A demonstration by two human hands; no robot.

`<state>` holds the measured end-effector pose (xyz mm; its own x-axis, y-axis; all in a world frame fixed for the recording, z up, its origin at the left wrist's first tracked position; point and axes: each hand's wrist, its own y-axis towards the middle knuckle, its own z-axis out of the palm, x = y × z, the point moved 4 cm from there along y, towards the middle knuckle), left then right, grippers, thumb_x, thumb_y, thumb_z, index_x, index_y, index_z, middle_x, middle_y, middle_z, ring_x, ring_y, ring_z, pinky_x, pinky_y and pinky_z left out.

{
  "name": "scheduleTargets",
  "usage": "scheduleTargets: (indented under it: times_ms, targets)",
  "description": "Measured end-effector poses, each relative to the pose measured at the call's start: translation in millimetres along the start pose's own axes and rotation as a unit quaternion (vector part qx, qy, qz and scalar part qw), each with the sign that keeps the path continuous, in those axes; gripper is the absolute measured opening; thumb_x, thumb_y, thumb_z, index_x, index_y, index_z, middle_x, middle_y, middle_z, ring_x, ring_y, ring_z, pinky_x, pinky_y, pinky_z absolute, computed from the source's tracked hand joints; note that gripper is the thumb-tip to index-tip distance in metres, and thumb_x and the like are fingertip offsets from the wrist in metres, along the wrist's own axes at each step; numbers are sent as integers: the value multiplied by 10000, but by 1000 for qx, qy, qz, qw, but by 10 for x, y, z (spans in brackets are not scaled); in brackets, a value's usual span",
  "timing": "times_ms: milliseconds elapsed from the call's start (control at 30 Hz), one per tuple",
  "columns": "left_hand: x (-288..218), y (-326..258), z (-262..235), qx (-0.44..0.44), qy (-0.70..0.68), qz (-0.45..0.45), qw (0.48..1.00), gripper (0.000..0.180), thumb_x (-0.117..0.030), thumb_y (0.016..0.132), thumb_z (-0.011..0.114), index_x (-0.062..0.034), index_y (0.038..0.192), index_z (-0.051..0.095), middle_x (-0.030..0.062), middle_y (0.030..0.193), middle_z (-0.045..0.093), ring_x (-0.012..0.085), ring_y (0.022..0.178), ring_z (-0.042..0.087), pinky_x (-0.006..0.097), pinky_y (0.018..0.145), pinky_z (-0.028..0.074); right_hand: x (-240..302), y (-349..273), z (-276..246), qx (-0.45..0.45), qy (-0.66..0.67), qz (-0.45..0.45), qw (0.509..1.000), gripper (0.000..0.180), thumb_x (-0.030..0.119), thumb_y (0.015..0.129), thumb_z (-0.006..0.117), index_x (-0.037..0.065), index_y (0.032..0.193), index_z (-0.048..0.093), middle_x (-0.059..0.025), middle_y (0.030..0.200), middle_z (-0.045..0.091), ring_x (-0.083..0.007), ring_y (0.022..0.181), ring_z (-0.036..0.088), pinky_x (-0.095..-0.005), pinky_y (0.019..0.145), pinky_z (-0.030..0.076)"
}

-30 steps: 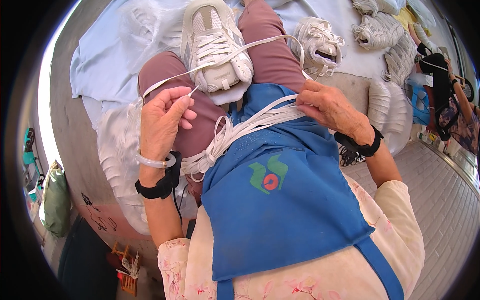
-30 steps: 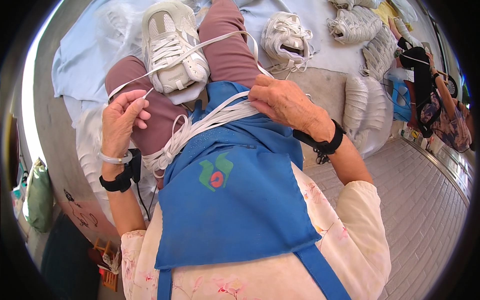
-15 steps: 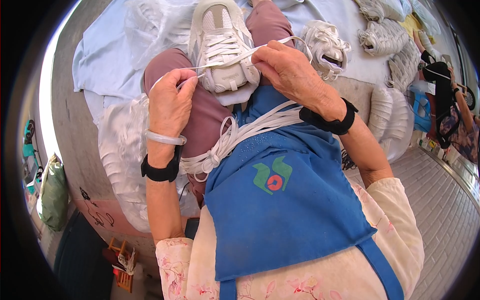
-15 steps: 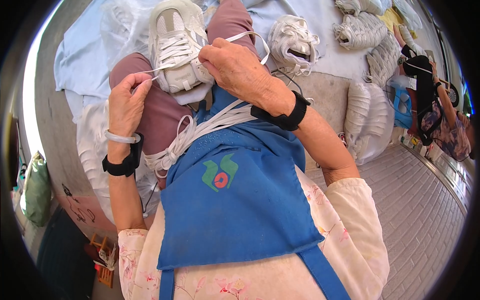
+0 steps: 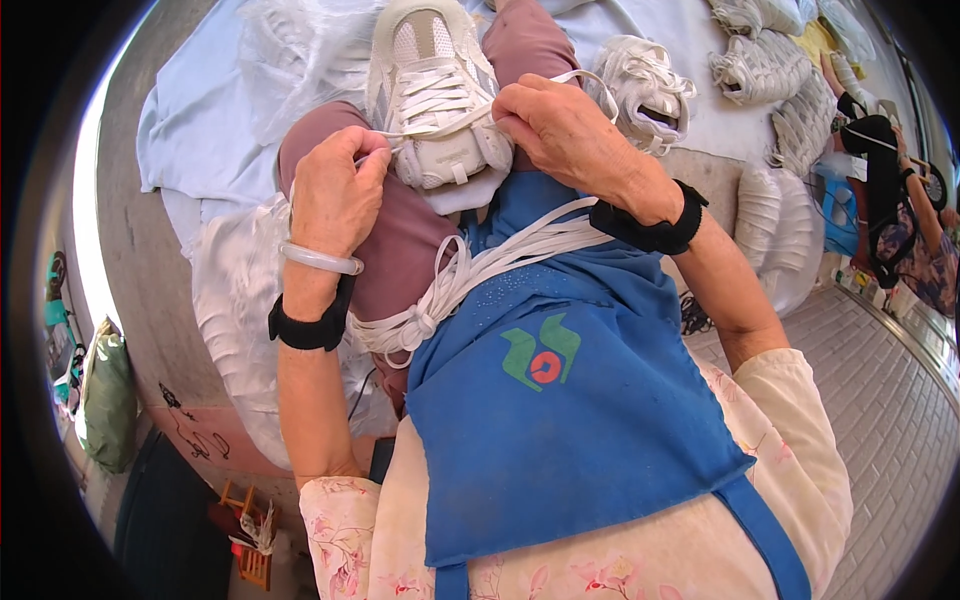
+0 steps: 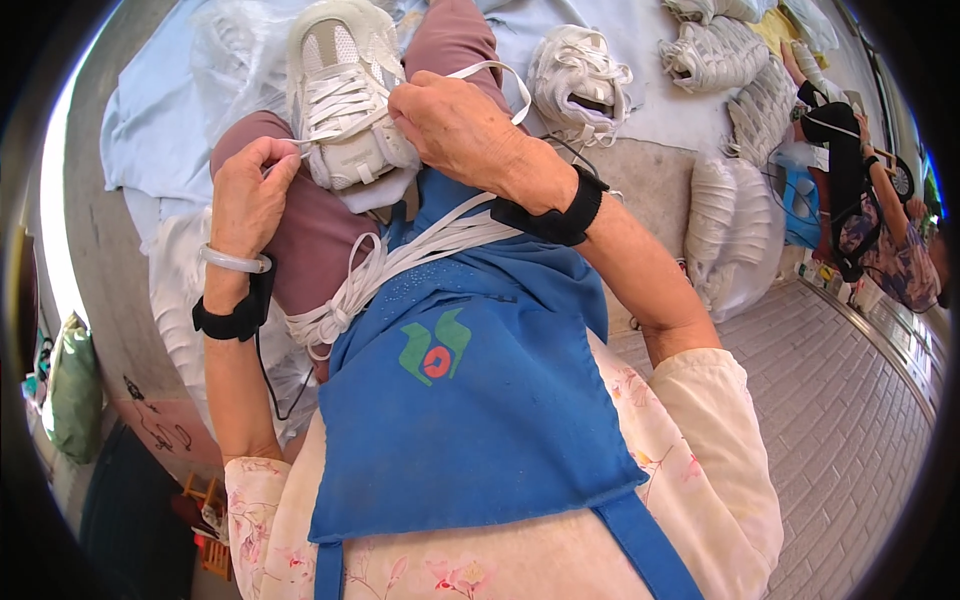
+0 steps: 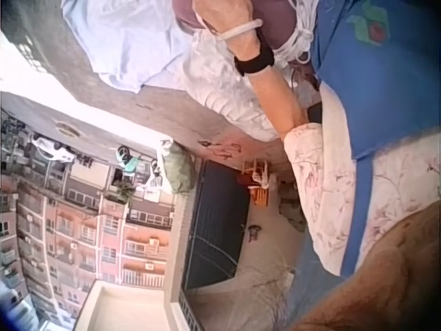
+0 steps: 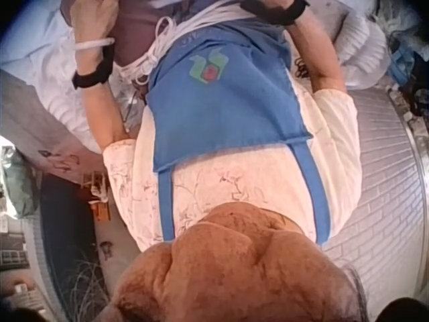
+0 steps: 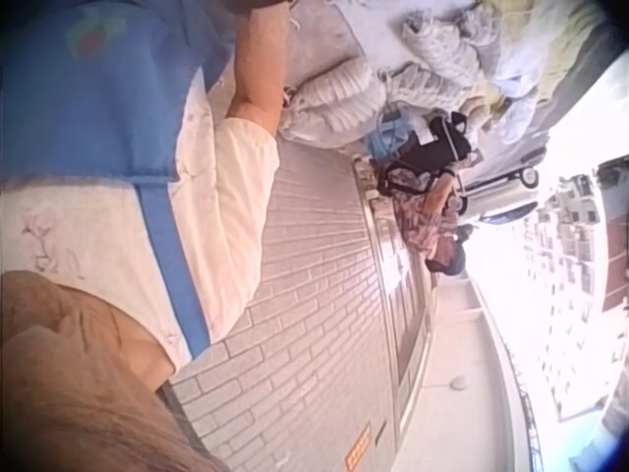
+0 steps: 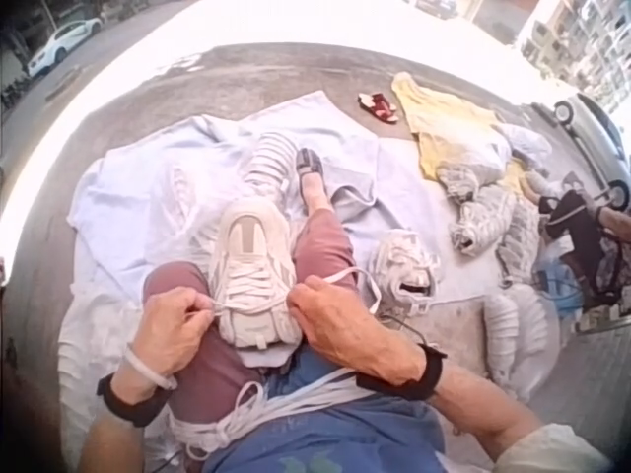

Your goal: The recorder laces a white sneaker while sitting in a shoe manufacturing or assembly area.

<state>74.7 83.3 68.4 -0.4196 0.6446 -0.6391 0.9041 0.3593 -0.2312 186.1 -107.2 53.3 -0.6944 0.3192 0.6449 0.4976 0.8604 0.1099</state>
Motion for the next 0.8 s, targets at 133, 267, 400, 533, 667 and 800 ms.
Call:
scheduleTargets:
  times_ms: [133, 267, 400, 533, 667, 800]
  targets:
    - [-110, 18, 27, 0, 101, 101, 990, 141, -126, 836, 603, 4, 865, 648, 190, 864, 650, 348, 803, 629, 390, 715, 487, 84, 53, -19, 23, -36, -22, 999, 104, 75, 831, 560, -27, 840, 576, -183, 834, 587, -365, 778, 608, -416, 676, 492]
    - [-123, 46, 93, -35, 182, 197, 963, 122, -111, 851, 630, 8, 879, 629, 61, 700, 605, 183, 644, 567, 321, 641, 472, 254, 146, 62, 83, -129, -25, 988, 90, 63, 811, 573, -22, 842, 578, -189, 842, 583, -363, 778, 618, -422, 653, 505]
    - [-27, -34, -2, -50, 6, 59, 997, 131, -120, 785, 683, -37, 864, 622, 137, 788, 577, 315, 735, 593, 424, 663, 468, 102, 112, 134, 19, -96, -24, 995, 156, 121, 821, 624, -8, 893, 574, -162, 863, 569, -334, 768, 624, -410, 639, 518]
    - [-262, -343, -89, -189, 140, 162, 958, 176, -127, 790, 720, -36, 903, 620, 58, 822, 536, 199, 692, 544, 319, 610, 452, 179, -49, -19, -86, -69, 23, 994, 286, 231, 827, 682, 4, 961, 569, -120, 875, 546, -303, 757, 625, -361, 651, 524]
    - [-263, -438, 124, -129, 124, 76, 981, 359, -199, 796, 717, -48, 1071, 542, 98, 890, 563, 264, 752, 605, 365, 623, 499, 399, -146, 59, -1, -123, 77, 989, 347, 271, 799, 719, -12, 916, 557, -125, 866, 538, -269, 777, 623, -318, 640, 517]
    - [-188, -370, 219, -128, 117, 51, 983, 397, -212, 806, 701, -32, 1112, 524, 128, 937, 584, 312, 813, 633, 399, 659, 518, 416, -110, 196, -32, -205, 24, 978, 289, 220, 760, 689, -16, 865, 561, -135, 857, 545, -217, 684, 616, -287, 573, 499]
